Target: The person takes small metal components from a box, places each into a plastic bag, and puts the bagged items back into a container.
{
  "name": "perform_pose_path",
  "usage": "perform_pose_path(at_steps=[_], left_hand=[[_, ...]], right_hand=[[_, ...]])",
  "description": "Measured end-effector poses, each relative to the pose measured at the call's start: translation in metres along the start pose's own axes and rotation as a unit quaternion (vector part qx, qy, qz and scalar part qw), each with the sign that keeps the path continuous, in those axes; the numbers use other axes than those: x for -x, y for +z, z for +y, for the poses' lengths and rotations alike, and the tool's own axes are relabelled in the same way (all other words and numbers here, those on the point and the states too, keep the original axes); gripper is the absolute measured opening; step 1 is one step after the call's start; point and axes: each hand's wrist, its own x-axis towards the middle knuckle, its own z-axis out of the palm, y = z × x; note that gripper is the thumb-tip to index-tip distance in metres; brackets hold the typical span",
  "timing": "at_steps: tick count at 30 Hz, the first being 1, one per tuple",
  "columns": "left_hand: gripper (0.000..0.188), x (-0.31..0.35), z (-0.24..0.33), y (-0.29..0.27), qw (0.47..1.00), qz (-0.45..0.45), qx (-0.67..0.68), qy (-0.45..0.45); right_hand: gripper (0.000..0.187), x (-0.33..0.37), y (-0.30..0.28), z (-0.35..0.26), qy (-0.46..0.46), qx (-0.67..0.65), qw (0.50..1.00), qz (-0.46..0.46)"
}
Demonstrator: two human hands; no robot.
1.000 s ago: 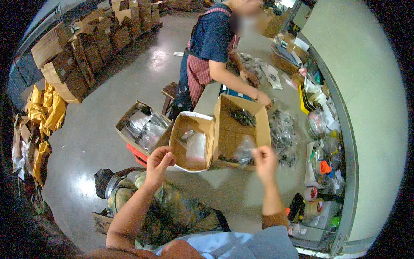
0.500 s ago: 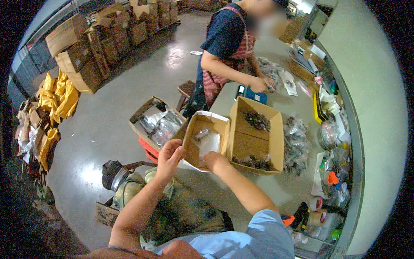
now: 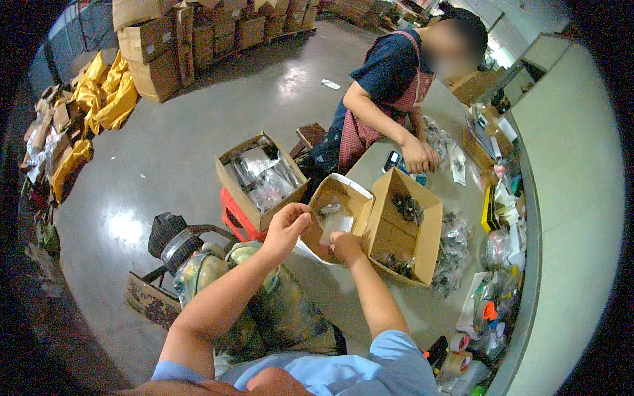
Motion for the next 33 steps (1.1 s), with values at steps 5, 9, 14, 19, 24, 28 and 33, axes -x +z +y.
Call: perform_pose_path(at_steps=[5, 9, 14, 19, 24, 28, 33], left_hand=[[0.016, -0.009, -0.025, -0.012, 0.996, 0.011, -0.081, -0.027], [0.032, -0.003, -0.025, -0.011, 0.953, 0.009, -0.301, -0.025], [0.029, 0.005, -0.034, -0.004, 0.934, -0.059, -0.344, -0.068], [0.015, 0.009, -0.038, 0.002, 0.924, -0.008, -0.368, 0.107], [0.018, 0.009, -0.026, 0.011, 0.955, -0.013, -0.295, 0.013], [0.014, 0.012, -0.026, 0.01, 0.947, -0.011, -0.291, 0.138], [0.019, 0.019, 0.01, 0.016, 0.957, -0.02, -0.289, 0.013]], right_hand=[[0.021, 0.001, -0.031, -0.013, 0.053, -0.103, 0.992, -0.053], [0.019, 0.016, -0.035, -0.02, 0.114, -0.251, 0.96, 0.054], [0.018, 0.032, -0.049, -0.058, 0.134, -0.52, 0.839, 0.088], [0.015, 0.043, -0.062, -0.075, 0.114, -0.589, 0.792, 0.112], [0.014, 0.049, -0.05, -0.069, 0.112, -0.609, 0.776, 0.122], [0.012, 0.057, -0.055, -0.071, 0.101, -0.588, 0.787, 0.157], [0.011, 0.068, -0.069, -0.074, 0.087, -0.561, 0.801, 0.191]])
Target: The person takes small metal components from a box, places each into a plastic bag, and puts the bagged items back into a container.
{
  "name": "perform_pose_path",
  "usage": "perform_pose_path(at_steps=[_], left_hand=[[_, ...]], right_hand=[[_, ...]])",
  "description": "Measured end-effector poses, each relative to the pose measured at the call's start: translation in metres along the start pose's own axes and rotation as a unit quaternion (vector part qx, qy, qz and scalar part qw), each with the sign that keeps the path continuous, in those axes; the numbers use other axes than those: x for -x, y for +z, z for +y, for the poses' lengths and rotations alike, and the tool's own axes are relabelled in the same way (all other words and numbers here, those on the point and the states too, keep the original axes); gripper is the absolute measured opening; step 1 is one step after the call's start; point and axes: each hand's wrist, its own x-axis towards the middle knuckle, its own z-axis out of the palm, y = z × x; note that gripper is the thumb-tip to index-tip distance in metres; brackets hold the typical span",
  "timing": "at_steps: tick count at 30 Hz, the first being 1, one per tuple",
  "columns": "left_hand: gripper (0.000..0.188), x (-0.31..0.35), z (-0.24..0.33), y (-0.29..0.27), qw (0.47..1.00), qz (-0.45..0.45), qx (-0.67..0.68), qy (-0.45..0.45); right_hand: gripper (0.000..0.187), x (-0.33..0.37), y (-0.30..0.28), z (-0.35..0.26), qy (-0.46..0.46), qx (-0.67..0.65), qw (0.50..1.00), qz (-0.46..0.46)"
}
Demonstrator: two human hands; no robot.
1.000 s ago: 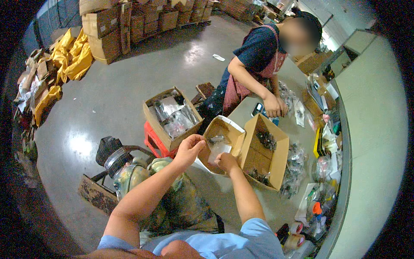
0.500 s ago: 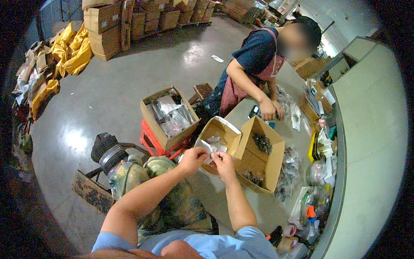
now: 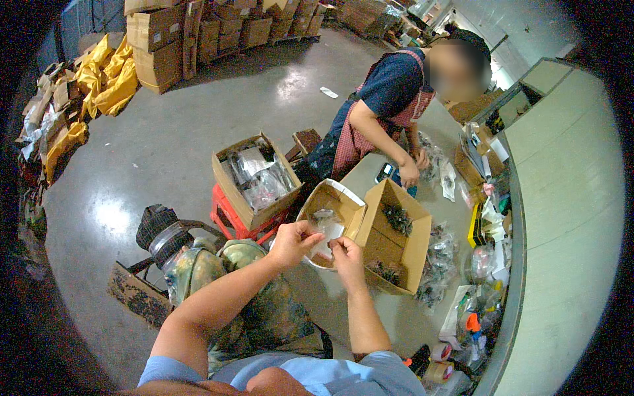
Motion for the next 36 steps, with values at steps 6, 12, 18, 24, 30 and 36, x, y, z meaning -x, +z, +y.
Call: perform_pose_path(at_steps=[6, 12, 18, 24, 30, 36], left_hand=[[0.017, -0.008, -0.018, 0.002, 0.987, 0.035, 0.088, 0.133], [0.018, -0.003, -0.008, -0.006, 0.992, -0.009, -0.035, 0.122], [0.022, 0.002, -0.004, -0.004, 0.971, -0.038, -0.113, 0.207], [0.056, 0.01, 0.002, 0.01, 0.9, -0.01, -0.249, 0.357], [0.035, 0.011, -0.005, 0.013, 0.954, -0.154, -0.208, 0.149], [0.046, 0.003, 0.002, 0.013, 0.974, -0.177, -0.13, 0.062]], right_hand=[[0.008, 0.006, -0.004, -0.02, -0.087, 0.056, 0.994, 0.02], [0.015, 0.024, 0.002, -0.067, -0.236, 0.173, 0.955, -0.042], [0.025, 0.025, 0.001, -0.077, -0.242, 0.356, 0.894, -0.125], [0.045, 0.034, -0.015, -0.068, -0.205, 0.472, 0.821, -0.248], [0.022, 0.009, -0.067, -0.023, 0.037, 0.071, 0.976, -0.202], [0.024, -0.036, -0.178, 0.063, 0.15, 0.59, 0.786, -0.106]])
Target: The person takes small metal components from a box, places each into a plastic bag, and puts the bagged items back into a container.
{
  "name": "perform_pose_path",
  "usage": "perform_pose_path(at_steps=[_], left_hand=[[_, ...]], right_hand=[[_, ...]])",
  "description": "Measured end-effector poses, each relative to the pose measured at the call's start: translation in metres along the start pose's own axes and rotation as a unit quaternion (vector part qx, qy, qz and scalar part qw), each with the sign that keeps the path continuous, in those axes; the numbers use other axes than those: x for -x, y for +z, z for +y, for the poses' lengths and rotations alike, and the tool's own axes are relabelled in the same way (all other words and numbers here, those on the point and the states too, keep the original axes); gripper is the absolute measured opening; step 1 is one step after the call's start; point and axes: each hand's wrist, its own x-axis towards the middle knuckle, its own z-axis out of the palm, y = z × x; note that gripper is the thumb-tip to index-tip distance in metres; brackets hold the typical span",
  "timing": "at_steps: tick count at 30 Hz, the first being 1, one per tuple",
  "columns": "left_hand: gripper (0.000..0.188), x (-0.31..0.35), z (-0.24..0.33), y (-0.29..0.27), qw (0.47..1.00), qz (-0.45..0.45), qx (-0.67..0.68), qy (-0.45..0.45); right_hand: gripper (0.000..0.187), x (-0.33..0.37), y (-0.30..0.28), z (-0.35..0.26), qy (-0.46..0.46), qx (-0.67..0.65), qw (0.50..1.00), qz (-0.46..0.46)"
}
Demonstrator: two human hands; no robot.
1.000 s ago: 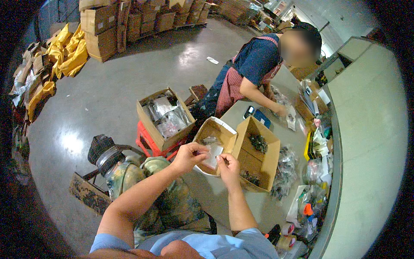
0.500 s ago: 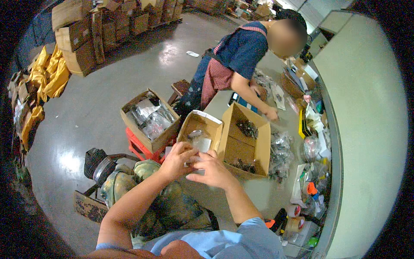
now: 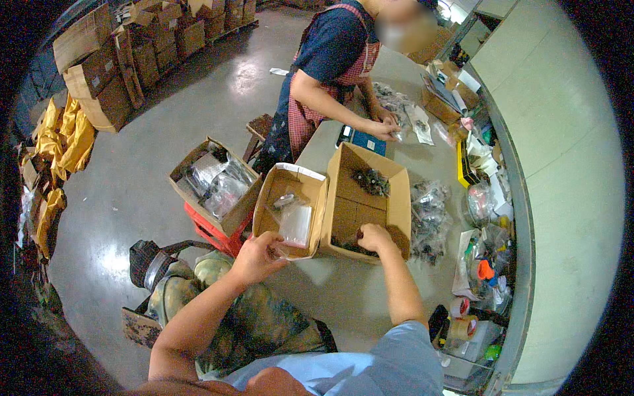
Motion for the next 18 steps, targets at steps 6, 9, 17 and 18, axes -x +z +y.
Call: perform_pose_path(at_steps=[6, 9, 17, 18], left_hand=[[0.043, -0.001, -0.01, 0.001, 0.999, 0.022, 0.018, -0.019], [0.044, -0.004, -0.016, 0.001, 0.999, 0.018, 0.023, -0.036], [0.046, -0.014, -0.019, 0.0, 0.997, 0.001, 0.056, -0.06], [0.049, -0.014, -0.018, -0.002, 0.996, 0.001, 0.055, -0.066]], right_hand=[[0.008, -0.029, 0.009, 0.029, -0.07, -0.393, 0.917, -0.007], [0.009, -0.053, -0.019, 0.027, -0.007, -0.718, 0.694, 0.047], [0.043, -0.11, -0.024, 0.023, 0.197, -0.018, 0.967, 0.16], [0.041, -0.104, -0.029, 0.013, 0.209, -0.035, 0.964, 0.16]])
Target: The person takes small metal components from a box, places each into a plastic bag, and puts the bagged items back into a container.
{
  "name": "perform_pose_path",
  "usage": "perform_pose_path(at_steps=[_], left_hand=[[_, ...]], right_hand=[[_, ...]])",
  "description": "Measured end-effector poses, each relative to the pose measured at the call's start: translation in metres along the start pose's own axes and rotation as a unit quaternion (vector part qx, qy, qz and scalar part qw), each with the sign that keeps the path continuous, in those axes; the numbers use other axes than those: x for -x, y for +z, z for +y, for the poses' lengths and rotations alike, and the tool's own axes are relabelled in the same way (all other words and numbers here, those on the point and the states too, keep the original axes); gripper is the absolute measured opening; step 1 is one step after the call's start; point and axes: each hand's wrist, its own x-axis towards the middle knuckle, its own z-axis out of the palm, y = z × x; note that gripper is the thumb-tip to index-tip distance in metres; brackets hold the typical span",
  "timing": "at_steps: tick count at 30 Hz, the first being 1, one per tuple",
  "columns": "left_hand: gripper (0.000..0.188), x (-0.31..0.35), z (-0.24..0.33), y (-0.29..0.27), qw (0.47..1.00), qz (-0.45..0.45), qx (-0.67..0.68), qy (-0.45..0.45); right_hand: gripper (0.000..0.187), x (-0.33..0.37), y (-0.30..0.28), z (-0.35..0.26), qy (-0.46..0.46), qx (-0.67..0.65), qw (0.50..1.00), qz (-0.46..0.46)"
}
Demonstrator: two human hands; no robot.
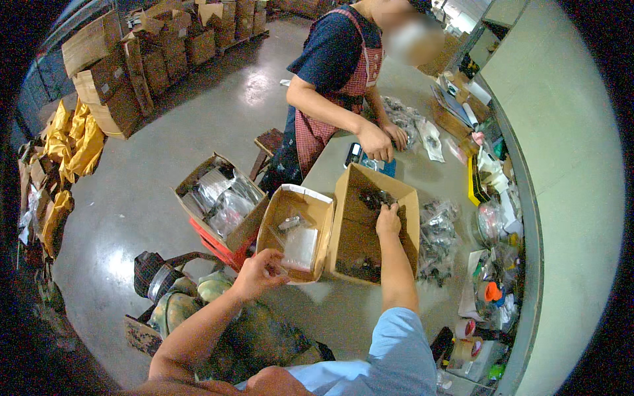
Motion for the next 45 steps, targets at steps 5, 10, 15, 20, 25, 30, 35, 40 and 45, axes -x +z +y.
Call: perform_pose_path(at_steps=[5, 10, 15, 20, 25, 30, 35, 40, 45], left_hand=[[0.056, -0.003, -0.01, 0.005, 0.998, -0.032, 0.06, 0.011], [0.058, -0.003, -0.028, 0.019, 0.984, -0.076, 0.158, 0.013], [0.059, 0.002, -0.018, 0.021, 0.967, -0.146, 0.209, -0.002], [0.057, 0.011, -0.012, 0.013, 0.98, -0.113, 0.164, -0.006], [0.054, 0.008, -0.011, 0.019, 0.982, -0.094, 0.164, 0.025], [0.049, 0.01, -0.006, 0.012, 0.983, -0.087, 0.161, 0.026], [0.05, 0.011, -0.01, 0.012, 0.941, -0.17, 0.293, 0.008], [0.047, 0.024, 0.002, 0.007, 0.925, -0.233, 0.301, 0.009], [0.045, 0.027, 0.003, 0.003, 0.903, -0.26, 0.338, 0.046]], right_hand=[[0.023, -0.004, 0.002, 0.017, -0.048, -0.065, 0.996, -0.04], [0.019, 0.042, -0.023, 0.015, -0.101, -0.66, 0.718, -0.196], [0.012, 0.123, -0.072, -0.023, -0.135, -0.773, 0.56, -0.266], [0.011, 0.111, -0.06, -0.031, -0.076, -0.767, 0.62, -0.148], [0.007, 0.049, -0.014, -0.001, -0.003, -0.669, 0.739, 0.08], [0.01, 0.063, -0.033, -0.015, -0.083, -0.687, 0.721, 0.043], [0.018, 0.195, -0.103, -0.074, -0.31, -0.578, 0.704, -0.272], [0.021, 0.255, -0.13, -0.109, -0.565, -0.181, 0.784, -0.183], [0.02, 0.256, -0.128, -0.114, -0.532, -0.263, 0.783, -0.184]])
